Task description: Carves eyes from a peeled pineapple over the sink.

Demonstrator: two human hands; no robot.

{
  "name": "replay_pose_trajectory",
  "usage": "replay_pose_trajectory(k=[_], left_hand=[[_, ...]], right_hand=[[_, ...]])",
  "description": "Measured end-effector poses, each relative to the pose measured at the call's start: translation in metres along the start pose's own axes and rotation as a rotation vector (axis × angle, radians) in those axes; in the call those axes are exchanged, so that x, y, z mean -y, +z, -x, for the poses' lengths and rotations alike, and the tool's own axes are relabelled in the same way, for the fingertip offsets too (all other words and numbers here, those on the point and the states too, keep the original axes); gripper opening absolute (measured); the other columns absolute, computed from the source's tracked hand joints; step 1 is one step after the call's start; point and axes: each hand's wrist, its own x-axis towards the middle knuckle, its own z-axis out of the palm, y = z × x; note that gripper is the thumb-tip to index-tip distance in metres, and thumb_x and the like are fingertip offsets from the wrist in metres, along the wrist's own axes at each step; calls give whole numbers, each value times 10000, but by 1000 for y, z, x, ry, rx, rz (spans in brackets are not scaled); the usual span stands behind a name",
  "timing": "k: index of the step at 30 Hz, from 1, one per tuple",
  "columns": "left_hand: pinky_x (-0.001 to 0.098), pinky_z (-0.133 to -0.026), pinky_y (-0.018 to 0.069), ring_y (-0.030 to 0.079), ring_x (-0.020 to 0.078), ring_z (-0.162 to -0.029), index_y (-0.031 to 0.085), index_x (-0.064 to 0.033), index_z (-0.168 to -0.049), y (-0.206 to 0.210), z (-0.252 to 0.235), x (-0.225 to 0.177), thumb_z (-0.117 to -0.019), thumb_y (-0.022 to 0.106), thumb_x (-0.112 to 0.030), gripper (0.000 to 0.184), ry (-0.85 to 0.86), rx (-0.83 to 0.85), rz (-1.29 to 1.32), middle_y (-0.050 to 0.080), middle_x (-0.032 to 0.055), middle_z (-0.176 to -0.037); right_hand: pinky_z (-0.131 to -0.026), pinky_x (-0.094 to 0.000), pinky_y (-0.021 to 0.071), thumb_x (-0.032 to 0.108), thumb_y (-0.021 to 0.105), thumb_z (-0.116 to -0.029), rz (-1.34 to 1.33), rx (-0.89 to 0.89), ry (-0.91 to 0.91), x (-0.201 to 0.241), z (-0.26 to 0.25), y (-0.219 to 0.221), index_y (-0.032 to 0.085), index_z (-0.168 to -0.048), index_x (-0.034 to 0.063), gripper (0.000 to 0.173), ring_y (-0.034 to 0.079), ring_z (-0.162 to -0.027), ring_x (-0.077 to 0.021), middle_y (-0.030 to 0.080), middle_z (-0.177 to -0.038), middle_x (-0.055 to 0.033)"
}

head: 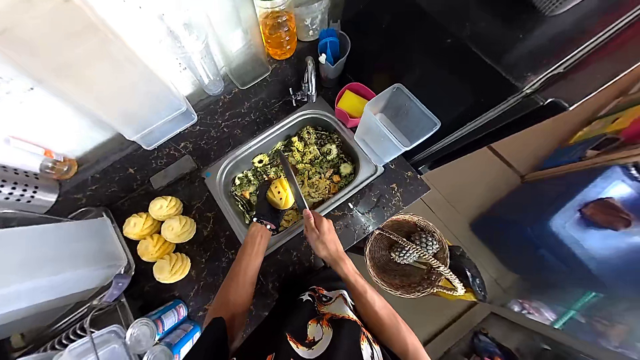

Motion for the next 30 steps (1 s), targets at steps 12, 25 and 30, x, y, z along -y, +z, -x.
replay_pose_trajectory(k=[12, 25, 30], left_hand=[[417, -746, 561, 649, 178, -878, 552, -183, -1138, 21, 7, 1, -1010, 457, -410, 278, 23, 12, 96, 641, 42, -979], [425, -736, 570, 662, 190, -863, 577, -170, -1114, 19, 3, 3, -1008, 477, -398, 271, 69, 3, 111, 654, 54, -956], [340, -695, 582, 672, 139, -788, 607, -153, -1052, 19, 2, 1, -1024, 469, -311, 212, 202, 71, 100, 670, 27, -881]], right_hand=[[-606, -389, 521, 420, 275, -1112, -3, 18, -21, 2, 7, 8, 643, -924, 75, 539, 602, -612, -161, 579, -683, -18], [-626, -430, 513, 449, 281, -1111, 145, -17, 38, 3, 21, 10, 650, -969, 84, 538, 618, -646, -206, 579, -691, -40], [-650, -462, 526, 437, 265, -1115, 241, -25, 78, 11, 36, 10, 648, -1001, 76, 538, 650, -689, -251, 603, -710, -69]])
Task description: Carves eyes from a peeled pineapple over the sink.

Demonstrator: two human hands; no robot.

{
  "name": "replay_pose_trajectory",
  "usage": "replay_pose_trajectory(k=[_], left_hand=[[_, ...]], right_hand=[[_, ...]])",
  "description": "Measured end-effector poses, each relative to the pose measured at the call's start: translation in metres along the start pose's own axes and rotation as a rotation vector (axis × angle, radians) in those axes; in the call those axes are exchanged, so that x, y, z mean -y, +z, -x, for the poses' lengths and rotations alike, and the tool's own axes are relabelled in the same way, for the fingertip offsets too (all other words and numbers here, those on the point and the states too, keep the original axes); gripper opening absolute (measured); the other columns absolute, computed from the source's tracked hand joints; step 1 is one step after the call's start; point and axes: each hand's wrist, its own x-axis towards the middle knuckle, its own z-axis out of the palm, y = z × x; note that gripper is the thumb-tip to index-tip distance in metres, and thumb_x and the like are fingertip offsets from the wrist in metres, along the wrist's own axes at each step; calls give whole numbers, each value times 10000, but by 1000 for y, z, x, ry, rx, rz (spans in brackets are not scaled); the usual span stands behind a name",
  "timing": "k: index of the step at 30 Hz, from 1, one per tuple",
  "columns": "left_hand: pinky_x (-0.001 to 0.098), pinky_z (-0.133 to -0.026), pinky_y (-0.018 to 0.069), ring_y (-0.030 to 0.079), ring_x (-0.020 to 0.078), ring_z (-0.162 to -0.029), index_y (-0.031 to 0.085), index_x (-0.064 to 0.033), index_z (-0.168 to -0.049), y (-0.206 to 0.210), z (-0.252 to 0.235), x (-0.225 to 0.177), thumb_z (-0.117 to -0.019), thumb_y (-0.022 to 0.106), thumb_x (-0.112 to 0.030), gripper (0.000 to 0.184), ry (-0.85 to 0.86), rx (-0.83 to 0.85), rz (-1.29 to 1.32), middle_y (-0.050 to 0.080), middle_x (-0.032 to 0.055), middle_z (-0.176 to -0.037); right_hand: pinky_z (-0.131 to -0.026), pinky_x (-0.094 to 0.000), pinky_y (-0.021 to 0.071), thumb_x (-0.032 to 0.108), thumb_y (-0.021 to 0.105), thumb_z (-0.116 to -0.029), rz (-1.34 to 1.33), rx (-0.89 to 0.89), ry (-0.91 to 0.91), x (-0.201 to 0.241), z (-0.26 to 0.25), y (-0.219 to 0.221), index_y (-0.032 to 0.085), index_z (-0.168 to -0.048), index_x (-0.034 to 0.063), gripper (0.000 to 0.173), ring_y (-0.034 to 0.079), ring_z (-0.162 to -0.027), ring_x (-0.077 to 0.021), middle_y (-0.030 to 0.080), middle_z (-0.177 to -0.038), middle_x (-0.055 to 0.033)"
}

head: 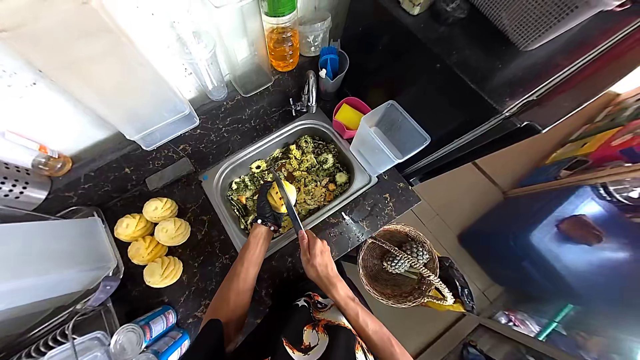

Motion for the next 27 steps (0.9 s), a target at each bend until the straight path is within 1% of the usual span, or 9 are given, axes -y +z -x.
replay_pose_trajectory(k=[6, 9, 13, 15, 17, 19, 23, 25, 27], left_hand=[[308, -729, 585, 681, 115, -848, 618, -145, -1143, -1, 7, 11, -1055, 434, -274, 241, 85, 109, -88, 697, 16, -968], [277, -737, 579, 674, 71, -852, 646, -196, -1185, 3, 21, 1, -1046, 475, -373, 283, 96, 124, -206, 698, -32, -982], [319, -757, 575, 661, 113, -856, 616, -128, -1133, 11, 16, 7, -1059, 465, -246, 205, 91, 37, -165, 671, 16, -954], [327, -740, 565, 645, 110, -835, 603, -154, -1115, 14, 22, 9, -1045, 489, -294, 194, 58, -11, -179, 645, 2, -931], [332, -723, 551, 628, 101, -835, 603, -195, -1119, 17, 34, 4, -1018, 495, -408, 259, 4, -9, -252, 632, -16, -942], [342, -718, 554, 629, 112, -842, 603, -177, -1142, 27, 44, -5, -1021, 482, -448, 321, -40, -50, -285, 637, 4, -968], [381, -784, 519, 583, 154, -889, 560, -99, -1201, 56, 43, -20, -1068, 419, -302, 280, -119, -213, -276, 590, 71, -1022], [384, -770, 536, 608, 150, -888, 561, -118, -1187, 54, 38, -14, -1055, 433, -310, 265, -105, -205, -242, 605, 64, -1008], [384, -754, 525, 594, 160, -863, 543, -106, -1180, 66, 50, -24, -1064, 409, -318, 277, -171, -204, -186, 588, 71, -999]], right_hand=[[-660, -431, 520, 408, 267, -1117, -124, 24, -38, 8, -13, -10, 647, -934, 66, 543, 621, -664, -211, 579, -697, -51], [-666, -416, 516, 392, 262, -1121, -162, 50, -45, 12, -19, -11, 639, -903, 66, 543, 609, -658, -196, 568, -687, -40], [-669, -411, 527, 380, 261, -1127, -231, 36, -36, 20, -31, -11, 627, -890, 56, 543, 612, -654, -197, 562, -682, -51], [-670, -411, 519, 388, 257, -1128, -227, 11, -40, 22, -33, -12, 626, -895, 54, 550, 609, -659, -201, 557, -684, -55], [-651, -409, 515, 383, 269, -1125, -199, -68, -79, 21, -30, -11, 631, -902, 60, 534, 608, -645, -198, 555, -664, -47], [-637, -417, 515, 390, 280, -1119, -157, -126, -117, 20, -24, -12, 638, -910, 66, 526, 612, -636, -204, 554, -650, -42], [-659, -429, 514, 405, 288, -1119, -106, -80, -90, 23, -19, -18, 623, -923, 74, 511, 627, -670, -223, 563, -668, -51], [-682, -436, 521, 407, 290, -1119, -89, -60, -70, 22, -20, -19, 630, -939, 70, 511, 640, -703, -236, 580, -693, -62], [-698, -448, 532, 420, 290, -1116, -33, -69, -57, 21, -18, -19, 630, -958, 77, 508, 664, -738, -252, 606, -717, -73]])
